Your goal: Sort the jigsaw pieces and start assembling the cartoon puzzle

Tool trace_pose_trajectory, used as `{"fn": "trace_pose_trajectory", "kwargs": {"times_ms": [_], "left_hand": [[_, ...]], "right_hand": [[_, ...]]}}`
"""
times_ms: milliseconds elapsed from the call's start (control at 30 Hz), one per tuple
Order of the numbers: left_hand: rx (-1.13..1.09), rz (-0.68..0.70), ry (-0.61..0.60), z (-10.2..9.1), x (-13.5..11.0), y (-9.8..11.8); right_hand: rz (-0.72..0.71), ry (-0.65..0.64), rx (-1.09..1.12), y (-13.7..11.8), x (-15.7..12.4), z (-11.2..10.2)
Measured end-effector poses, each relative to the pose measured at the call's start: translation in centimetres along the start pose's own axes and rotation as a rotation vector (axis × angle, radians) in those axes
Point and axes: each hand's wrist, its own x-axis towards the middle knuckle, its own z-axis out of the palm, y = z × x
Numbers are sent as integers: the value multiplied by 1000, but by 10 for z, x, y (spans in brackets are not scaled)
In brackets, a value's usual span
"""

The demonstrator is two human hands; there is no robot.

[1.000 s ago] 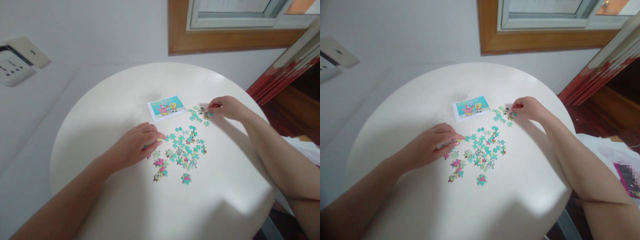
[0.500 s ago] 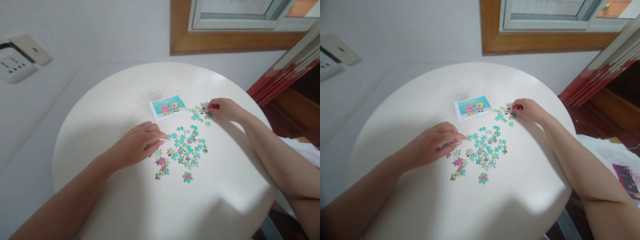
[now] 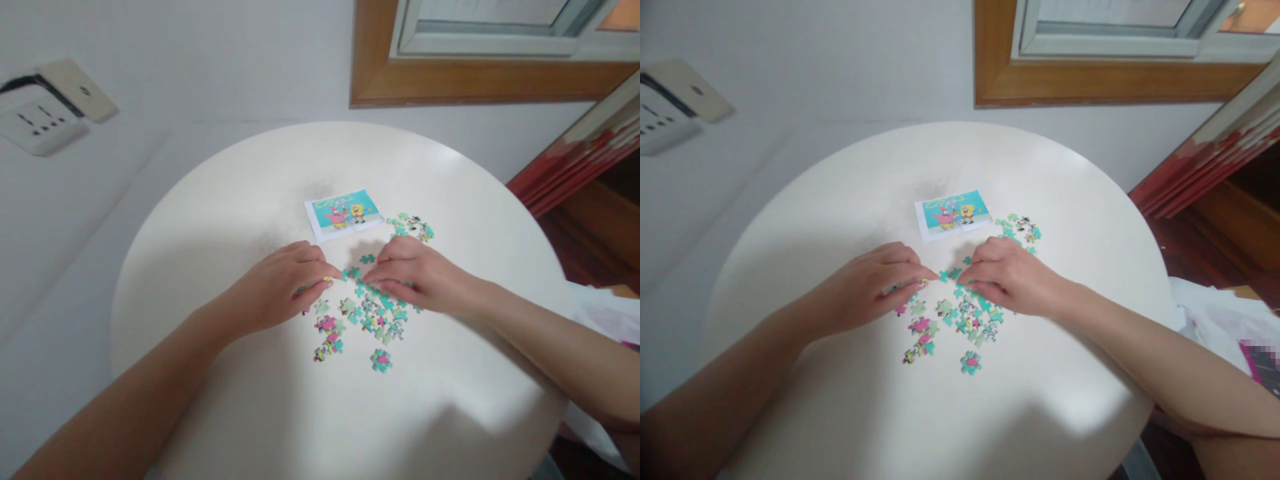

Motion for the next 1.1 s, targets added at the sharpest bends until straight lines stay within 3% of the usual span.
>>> {"fn": "trace_pose_trajectory", "kwargs": {"times_ms": [167, 333, 600, 1100], "left_hand": [[3, 23, 14, 0, 0, -1], [-5, 32, -12, 0, -1, 0], [9, 30, -23, 1, 0, 0], [-3, 11, -50, 0, -1, 2]], "right_hand": [[71, -27, -15, -14, 1, 26], [162, -24, -51, -24, 3, 36], [232, -52, 29, -28, 6, 38], [171, -32, 198, -31, 9, 34]]}}
